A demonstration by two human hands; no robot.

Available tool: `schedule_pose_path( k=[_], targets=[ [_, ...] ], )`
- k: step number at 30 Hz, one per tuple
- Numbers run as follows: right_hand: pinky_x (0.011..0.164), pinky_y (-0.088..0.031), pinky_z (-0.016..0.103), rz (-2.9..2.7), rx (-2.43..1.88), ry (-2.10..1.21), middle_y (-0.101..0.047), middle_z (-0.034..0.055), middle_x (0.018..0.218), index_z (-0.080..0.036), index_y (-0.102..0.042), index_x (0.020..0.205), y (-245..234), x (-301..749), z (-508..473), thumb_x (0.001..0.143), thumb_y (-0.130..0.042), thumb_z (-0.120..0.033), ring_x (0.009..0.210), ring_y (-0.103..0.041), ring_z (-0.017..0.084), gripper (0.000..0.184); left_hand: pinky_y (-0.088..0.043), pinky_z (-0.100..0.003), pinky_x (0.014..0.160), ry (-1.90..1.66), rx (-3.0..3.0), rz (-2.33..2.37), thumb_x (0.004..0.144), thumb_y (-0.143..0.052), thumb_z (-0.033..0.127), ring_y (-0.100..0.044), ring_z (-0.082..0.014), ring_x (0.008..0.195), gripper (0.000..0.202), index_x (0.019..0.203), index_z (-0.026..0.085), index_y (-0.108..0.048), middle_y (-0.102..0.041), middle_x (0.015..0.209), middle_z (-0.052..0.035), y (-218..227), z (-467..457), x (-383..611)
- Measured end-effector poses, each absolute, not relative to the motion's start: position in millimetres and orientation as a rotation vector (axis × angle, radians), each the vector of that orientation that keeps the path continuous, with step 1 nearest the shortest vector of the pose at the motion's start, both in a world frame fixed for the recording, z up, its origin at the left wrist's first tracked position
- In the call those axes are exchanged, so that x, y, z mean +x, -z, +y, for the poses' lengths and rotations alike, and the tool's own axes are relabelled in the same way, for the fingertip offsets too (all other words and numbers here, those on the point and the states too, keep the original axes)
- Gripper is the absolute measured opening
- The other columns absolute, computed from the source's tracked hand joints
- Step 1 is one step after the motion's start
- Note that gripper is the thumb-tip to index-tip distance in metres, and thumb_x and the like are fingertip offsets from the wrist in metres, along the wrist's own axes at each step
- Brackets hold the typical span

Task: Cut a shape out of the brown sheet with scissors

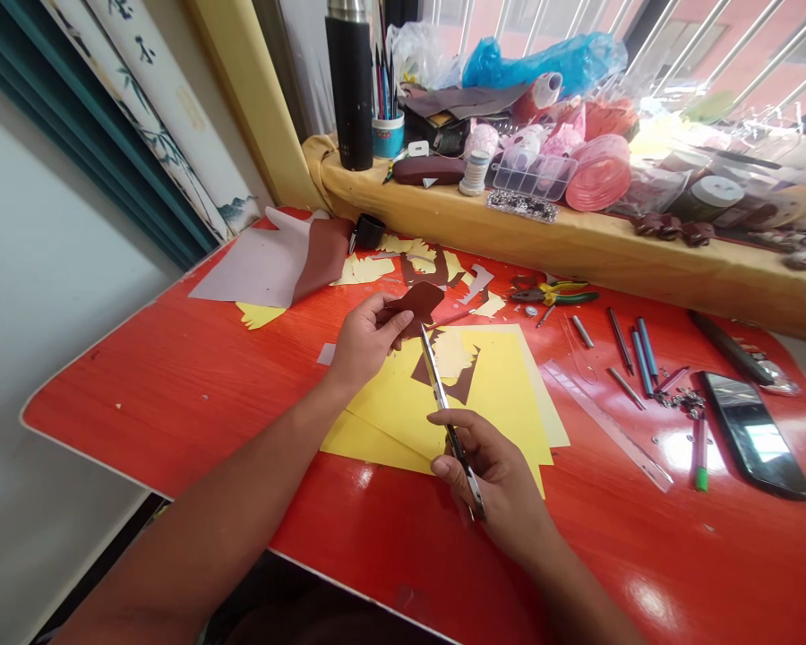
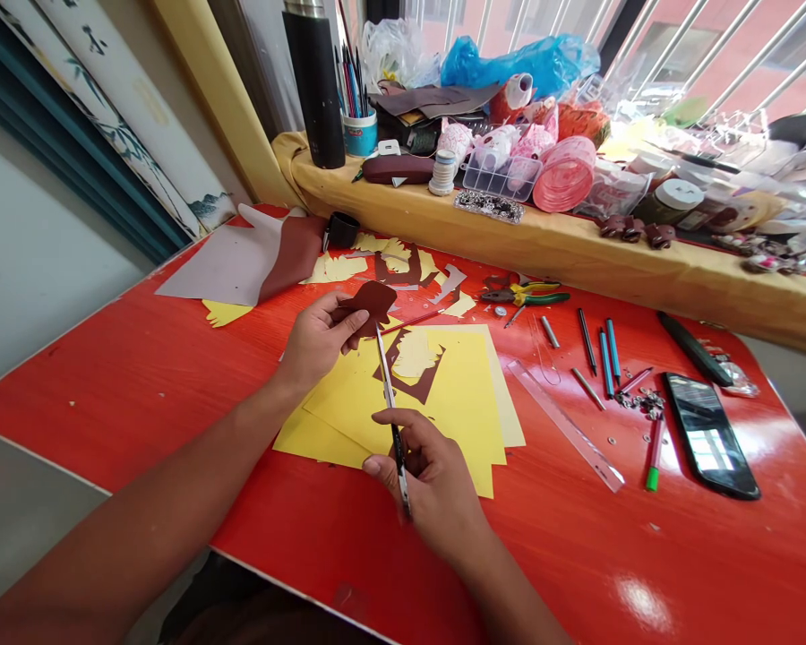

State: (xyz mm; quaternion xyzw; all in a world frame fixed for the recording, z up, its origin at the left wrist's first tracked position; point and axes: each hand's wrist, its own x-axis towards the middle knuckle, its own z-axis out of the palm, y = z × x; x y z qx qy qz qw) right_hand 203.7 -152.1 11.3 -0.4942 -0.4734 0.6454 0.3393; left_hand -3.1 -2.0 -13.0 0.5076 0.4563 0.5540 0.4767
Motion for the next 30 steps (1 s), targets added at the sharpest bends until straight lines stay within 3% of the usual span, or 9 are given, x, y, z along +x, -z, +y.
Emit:
schedule_pose_path(
  k=[16,30],
  targets=[
    [0.045,-0.037,0.026,-1.231,-1.234,-1.675,-0.047,-0.012,0.065,-0.025,-0.07,0.131,-9.9,207.3,-153.6,0.099,-0.085,-0.059,0.04,-0.048,0.01,0.049,-0.045,-0.026,0.051,-1.354,1.226,1.088,0.089,-0.09,0.044,-0.055,-0.0096,0.054,0.031,0.096,0.023,-0.069,-0.076,0.082,-0.0009,13.5,-2.3,-2.8],
    [0.045,-0.037,0.026,-1.226,-1.212,-1.682,-0.05,-0.0122,0.065,-0.024,-0.068,0.13,-15.1,205.8,-151.9,0.095,-0.088,-0.058,0.039,-0.049,0.01,0.052,-0.044,-0.024,0.049,-1.359,1.203,1.097,0.088,-0.089,0.042,-0.056,-0.0096,0.053,0.03,0.096,0.022,-0.068,-0.071,0.074,0.002,8.9,-4.3,-0.8]
  ],
)
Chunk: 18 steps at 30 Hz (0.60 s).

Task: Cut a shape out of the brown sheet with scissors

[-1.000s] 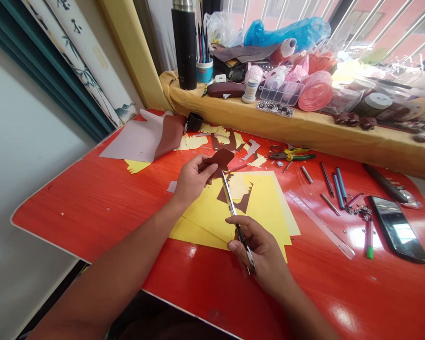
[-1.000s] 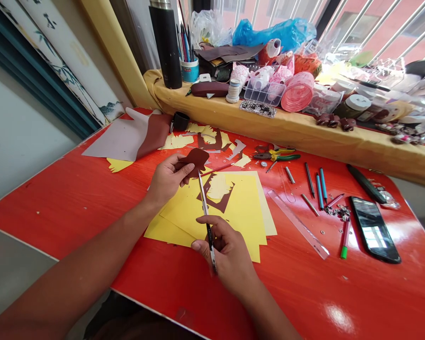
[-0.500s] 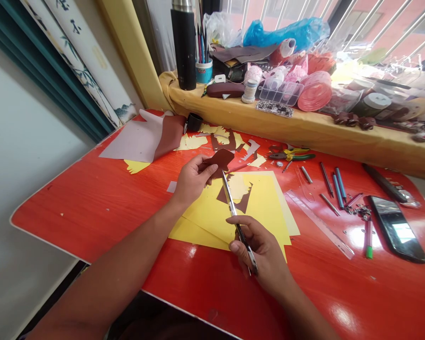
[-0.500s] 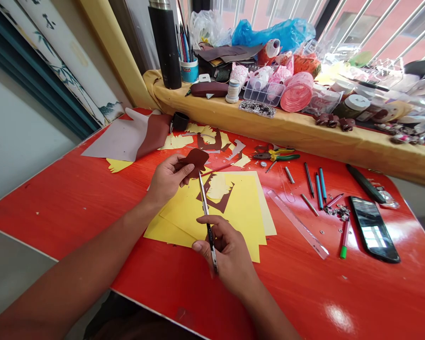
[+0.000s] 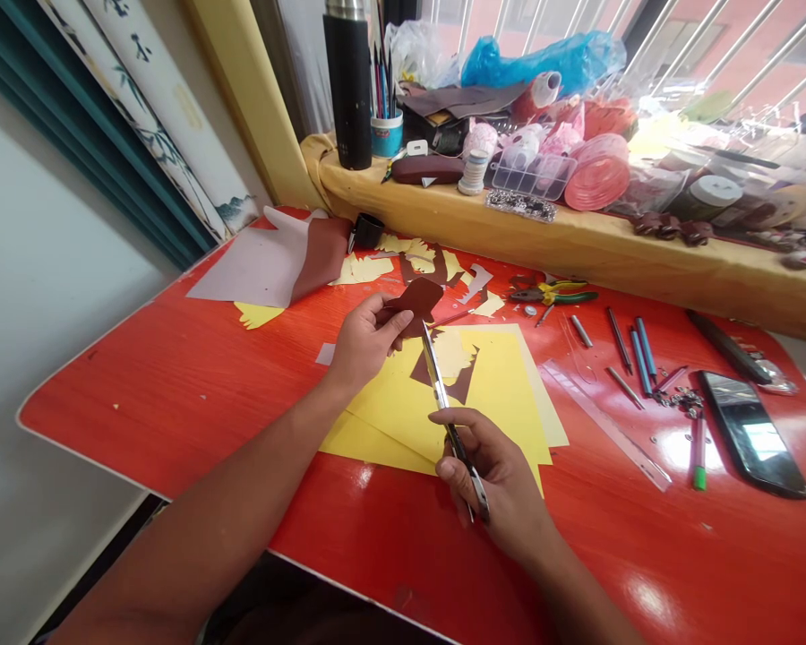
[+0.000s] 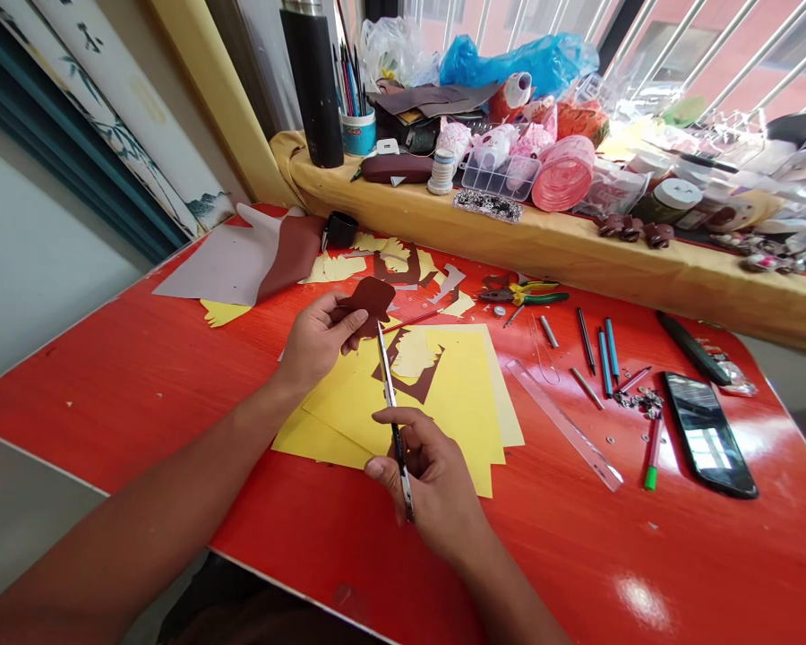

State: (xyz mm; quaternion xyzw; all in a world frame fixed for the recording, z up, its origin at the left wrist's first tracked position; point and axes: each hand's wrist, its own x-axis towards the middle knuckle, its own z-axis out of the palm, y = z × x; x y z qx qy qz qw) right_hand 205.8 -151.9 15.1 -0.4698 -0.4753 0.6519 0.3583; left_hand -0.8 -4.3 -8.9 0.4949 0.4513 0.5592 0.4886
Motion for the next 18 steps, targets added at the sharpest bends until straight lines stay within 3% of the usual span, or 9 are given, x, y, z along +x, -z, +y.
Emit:
schedule_pose_path(
  k=[18],
  targets=[
    [0.044,-0.042,0.025,-1.203,-1.196,-1.674,-0.049,-0.0124,0.067,-0.025,-0.069,0.128,-15.1,204.6,-151.1,0.093,-0.09,-0.058,0.04,-0.049,0.009,0.052,-0.047,-0.024,0.047,-1.379,1.207,1.075,0.091,-0.088,0.04,-0.06,-0.0109,0.052,0.027,0.096,0.021,-0.069,-0.072,0.071,0.0011,7.3,-5.7,0.0]
  ],
)
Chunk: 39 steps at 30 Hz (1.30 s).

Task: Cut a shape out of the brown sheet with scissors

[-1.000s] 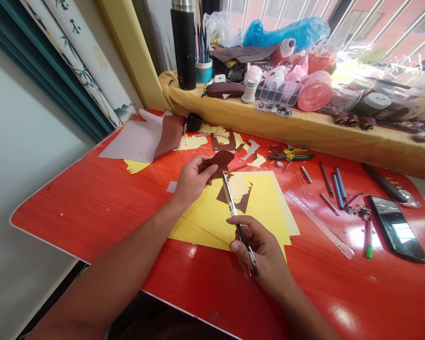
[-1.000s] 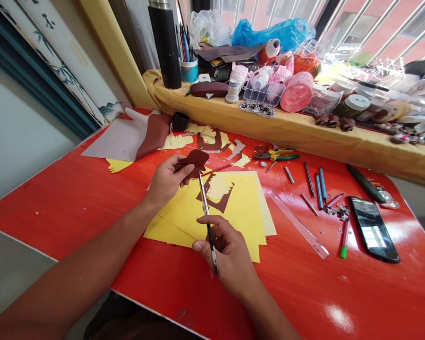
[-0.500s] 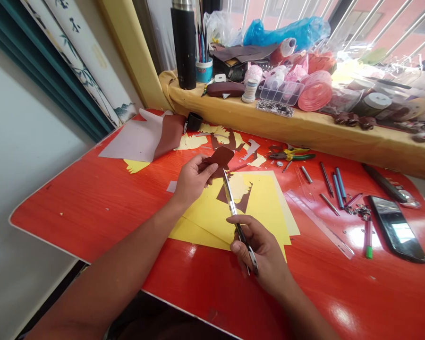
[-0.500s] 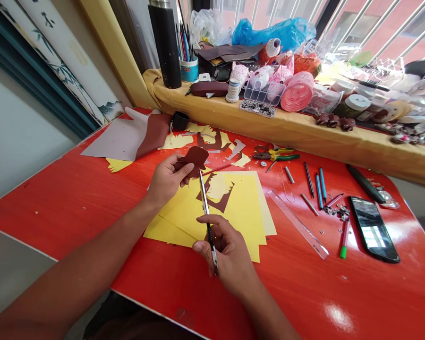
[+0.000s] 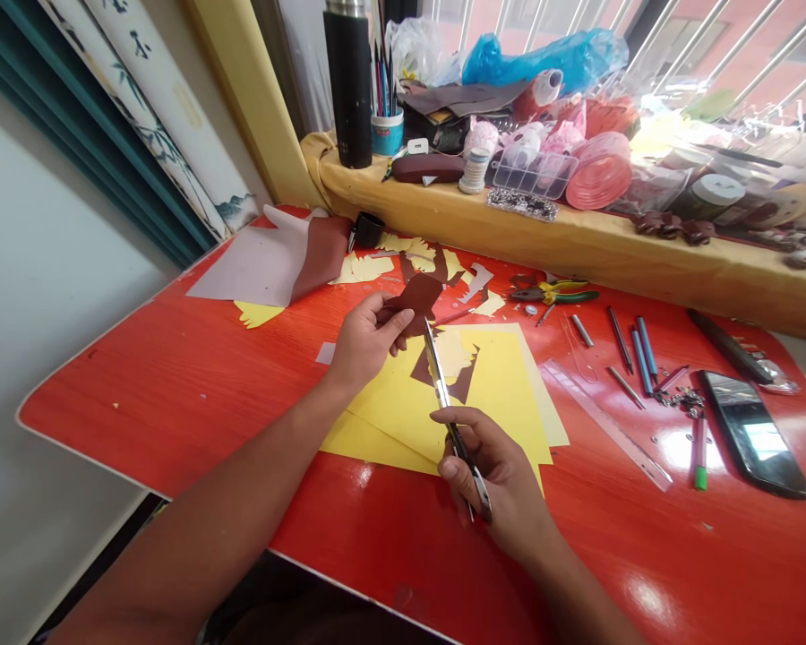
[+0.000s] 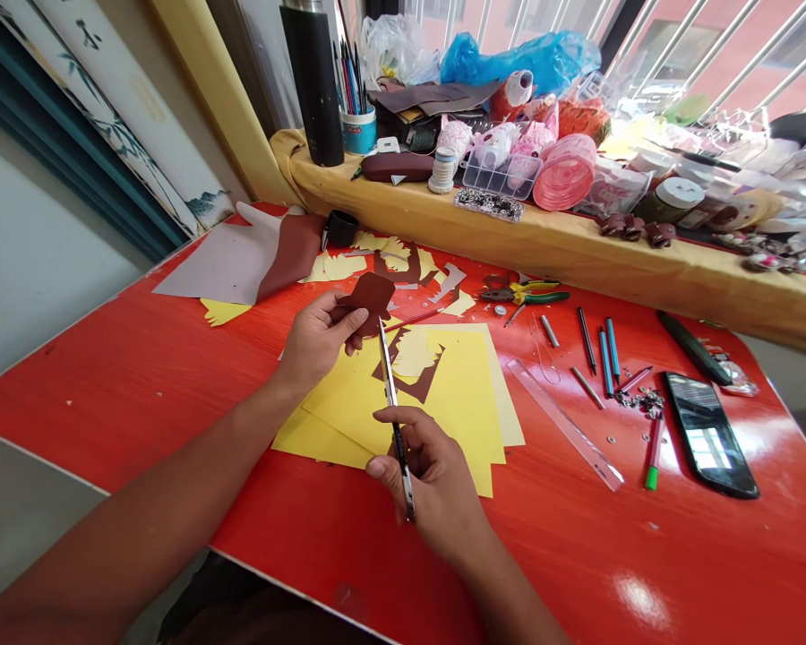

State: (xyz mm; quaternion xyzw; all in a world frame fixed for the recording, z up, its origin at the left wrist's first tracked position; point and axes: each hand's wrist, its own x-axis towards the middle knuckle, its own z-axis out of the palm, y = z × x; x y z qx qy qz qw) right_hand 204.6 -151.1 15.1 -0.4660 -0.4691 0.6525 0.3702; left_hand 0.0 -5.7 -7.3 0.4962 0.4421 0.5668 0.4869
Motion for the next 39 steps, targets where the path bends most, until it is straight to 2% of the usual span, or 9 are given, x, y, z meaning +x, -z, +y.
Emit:
schedule_pose_path(
  k=[14,25,39],
  targets=[
    [0.043,-0.039,0.024,-1.217,-1.207,-1.661,-0.052,-0.0111,0.069,-0.024,-0.068,0.127,-16.3,204.2,-151.0,0.096,-0.085,-0.057,0.038,-0.05,0.009,0.048,-0.049,-0.024,0.047,-1.366,1.198,1.067,0.09,-0.088,0.039,-0.062,-0.0116,0.053,0.027,0.096,0.021,-0.068,-0.072,0.07,0.0012,5.0,-7.4,0.2],
    [0.042,-0.035,0.026,-1.19,-1.26,-1.675,-0.049,-0.0128,0.063,-0.025,-0.069,0.123,-18.0,204.2,-151.6,0.091,-0.09,-0.06,0.035,-0.047,0.01,0.051,-0.049,-0.025,0.047,-1.364,1.198,1.08,0.09,-0.09,0.045,-0.061,-0.012,0.052,0.032,0.094,0.022,-0.069,-0.07,0.067,0.0012,5.8,-6.1,-0.3],
    [0.044,-0.036,0.026,-1.223,-1.244,-1.666,-0.05,-0.0114,0.066,-0.025,-0.07,0.13,-13.3,207.5,-153.7,0.097,-0.086,-0.059,0.038,-0.05,0.011,0.05,-0.048,-0.025,0.046,-1.412,1.129,1.085,0.087,-0.092,0.044,-0.063,-0.0124,0.052,0.034,0.098,0.02,-0.07,-0.071,0.069,0.0009,4.7,-3.3,-0.7]
  ],
)
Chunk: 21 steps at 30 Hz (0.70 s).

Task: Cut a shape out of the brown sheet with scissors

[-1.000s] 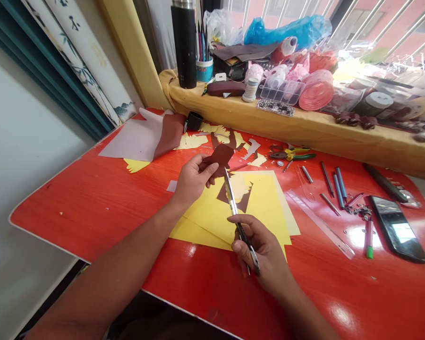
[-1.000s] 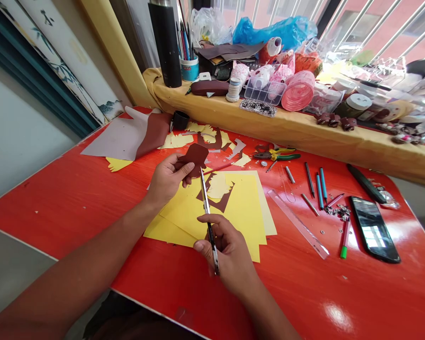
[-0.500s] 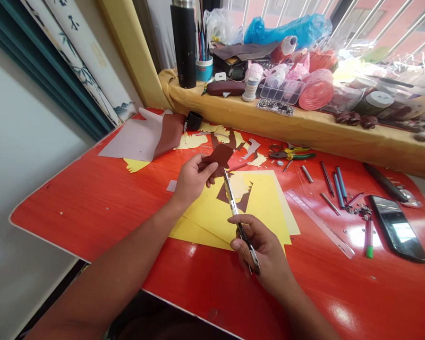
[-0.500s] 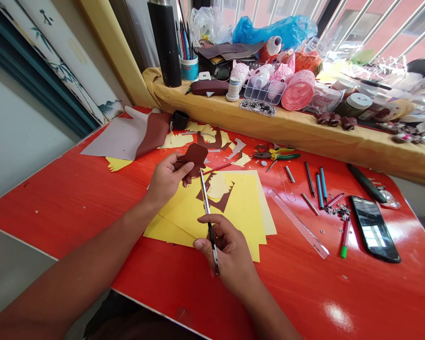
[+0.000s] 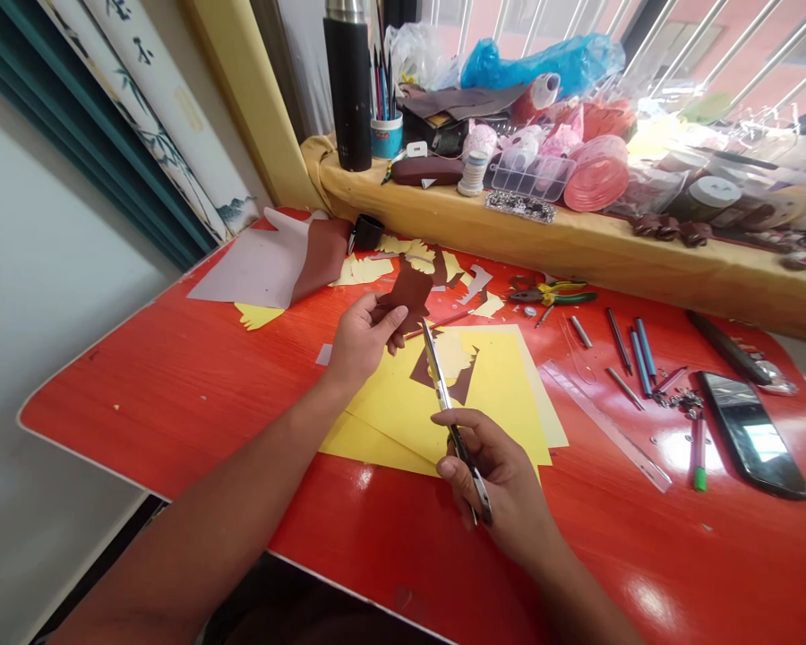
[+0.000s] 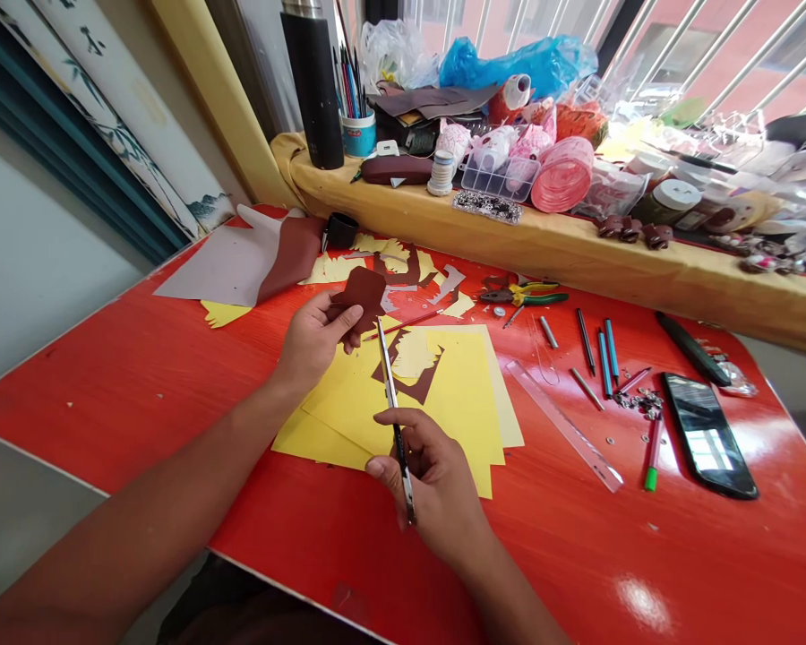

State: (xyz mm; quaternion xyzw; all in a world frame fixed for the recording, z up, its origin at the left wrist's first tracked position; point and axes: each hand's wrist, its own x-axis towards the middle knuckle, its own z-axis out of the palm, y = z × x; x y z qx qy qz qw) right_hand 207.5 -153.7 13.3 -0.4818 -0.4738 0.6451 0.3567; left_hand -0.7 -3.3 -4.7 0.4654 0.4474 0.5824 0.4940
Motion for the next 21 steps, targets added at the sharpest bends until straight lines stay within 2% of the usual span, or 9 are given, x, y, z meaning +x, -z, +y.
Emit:
schedule_pose_path(
  k=[4,12,16,21],
  targets=[
    [0.043,-0.038,0.026,-1.234,-1.226,-1.597,-0.052,-0.0099,0.07,-0.025,-0.07,0.131,-12.0,208.5,-152.7,0.099,-0.083,-0.06,0.038,-0.051,0.01,0.049,-0.049,-0.025,0.049,-1.451,1.115,1.091,0.089,-0.089,0.043,-0.066,-0.0127,0.057,0.032,0.098,0.02,-0.069,-0.074,0.076,-0.0006,3.2,-3.7,-1.8],
    [0.041,-0.044,0.026,-1.208,-1.276,-1.503,-0.043,-0.0112,0.069,-0.024,-0.072,0.126,-8.3,211.0,-148.3,0.1,-0.082,-0.06,0.038,-0.05,0.01,0.045,-0.051,-0.026,0.05,-1.444,1.132,1.083,0.092,-0.088,0.048,-0.067,-0.0125,0.058,0.036,0.101,0.021,-0.067,-0.075,0.081,-0.0013,0.6,-9.1,2.1],
    [0.041,-0.044,0.025,-1.216,-1.228,-1.536,-0.049,-0.0103,0.071,-0.025,-0.071,0.128,-6.4,209.9,-148.3,0.1,-0.082,-0.059,0.039,-0.052,0.01,0.046,-0.05,-0.024,0.048,-1.467,1.133,1.098,0.093,-0.087,0.051,-0.066,-0.012,0.056,0.039,0.105,0.022,-0.063,-0.076,0.083,-0.0009,3.2,-10.1,4.5],
    [0.044,-0.042,0.026,-1.236,-1.14,-1.576,-0.051,-0.0094,0.073,-0.024,-0.069,0.13,-6.5,206.4,-149.2,0.1,-0.081,-0.066,0.041,-0.051,0.01,0.053,-0.052,-0.024,0.049,-1.469,1.171,1.132,0.096,-0.084,0.048,-0.066,-0.012,0.056,0.035,0.106,0.023,-0.062,-0.072,0.078,0.0023,2.9,-12.9,5.9]
  ],
)
